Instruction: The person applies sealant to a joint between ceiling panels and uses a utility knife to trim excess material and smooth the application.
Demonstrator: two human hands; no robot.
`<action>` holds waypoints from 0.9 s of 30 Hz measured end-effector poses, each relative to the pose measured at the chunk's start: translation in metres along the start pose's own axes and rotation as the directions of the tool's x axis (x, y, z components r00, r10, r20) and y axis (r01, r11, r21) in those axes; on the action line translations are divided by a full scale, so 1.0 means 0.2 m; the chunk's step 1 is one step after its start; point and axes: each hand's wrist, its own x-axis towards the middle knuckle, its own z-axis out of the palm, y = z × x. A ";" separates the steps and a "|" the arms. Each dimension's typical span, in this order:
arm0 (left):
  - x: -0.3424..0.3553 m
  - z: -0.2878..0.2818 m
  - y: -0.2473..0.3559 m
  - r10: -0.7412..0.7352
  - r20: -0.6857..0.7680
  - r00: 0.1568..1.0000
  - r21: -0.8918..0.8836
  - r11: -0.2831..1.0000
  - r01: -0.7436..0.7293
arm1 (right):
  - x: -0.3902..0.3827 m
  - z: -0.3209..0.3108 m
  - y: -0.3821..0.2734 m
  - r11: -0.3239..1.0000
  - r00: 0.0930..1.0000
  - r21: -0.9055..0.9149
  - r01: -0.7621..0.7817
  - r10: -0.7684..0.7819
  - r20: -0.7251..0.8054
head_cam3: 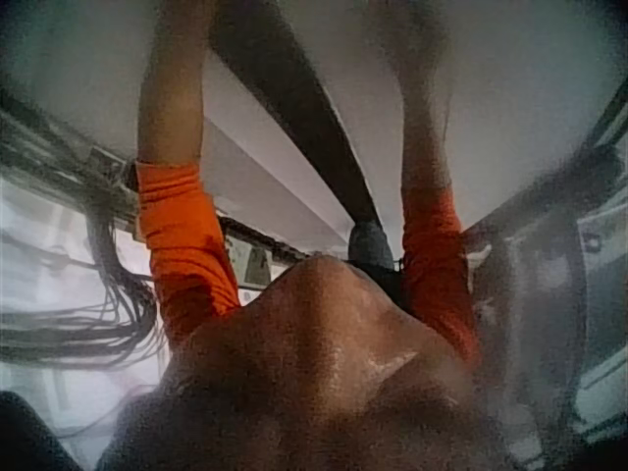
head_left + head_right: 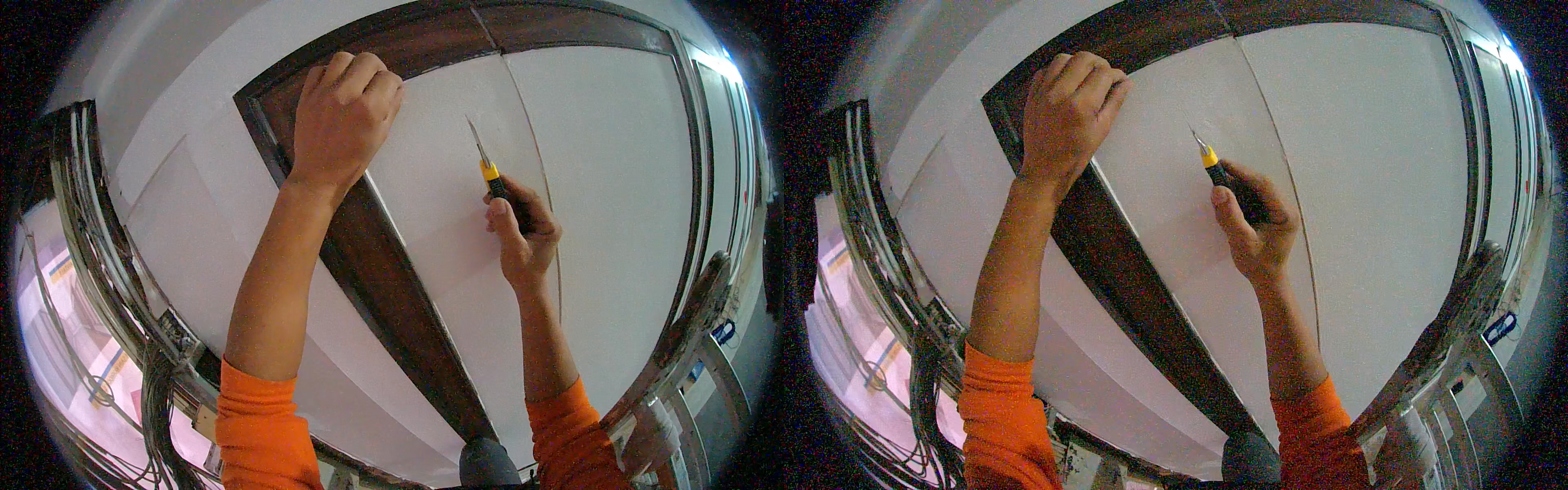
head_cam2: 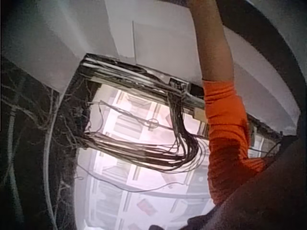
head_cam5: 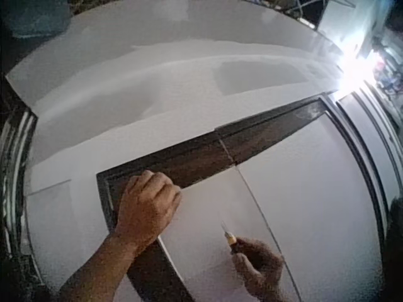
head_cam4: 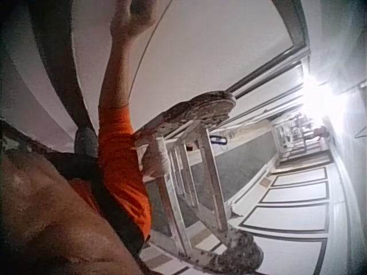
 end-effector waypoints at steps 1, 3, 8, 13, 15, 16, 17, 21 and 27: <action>0.00 0.00 0.00 0.015 0.005 1.000 0.023 1.000 -0.015 | 0.00 -0.01 0.01 1.000 1.000 -0.010 0.011 -0.011 0.009; -0.01 0.01 0.00 0.044 0.016 0.999 0.066 0.997 -0.045 | 0.00 -0.01 0.01 0.999 0.999 -0.026 0.025 -0.024 0.021; 0.00 0.04 0.03 -0.012 -0.035 0.999 0.025 1.000 0.013 | -0.01 -0.01 0.01 0.999 1.000 -0.016 0.028 -0.028 0.006; -0.01 0.03 0.00 -0.119 -0.084 0.989 -0.150 0.983 0.106 | -0.01 0.00 0.01 0.997 0.999 0.077 0.026 -0.029 0.028; -0.03 -0.02 0.00 -0.190 -0.037 0.981 -0.223 0.959 0.177 | -0.01 0.00 0.01 0.997 0.999 0.070 0.025 -0.026 0.021; -0.04 -0.04 -0.01 -0.208 -0.024 0.978 -0.240 0.951 0.196 | -0.01 -0.01 0.02 0.998 1.000 0.048 0.027 -0.027 0.013; -0.06 -0.07 -0.01 -0.225 -0.010 0.974 -0.254 0.943 0.215 | -0.01 -0.01 0.02 0.999 1.000 0.030 0.028 -0.028 0.007; -0.17 -0.23 0.05 -0.296 0.139 0.945 -0.292 0.900 0.324 | -0.01 -0.02 0.02 0.999 0.999 -0.043 0.033 -0.032 0.028; -0.39 -0.37 0.12 -0.099 0.303 0.948 -0.242 0.954 0.177 | 0.04 0.04 -0.09 0.976 0.997 -0.204 0.074 -0.065 0.052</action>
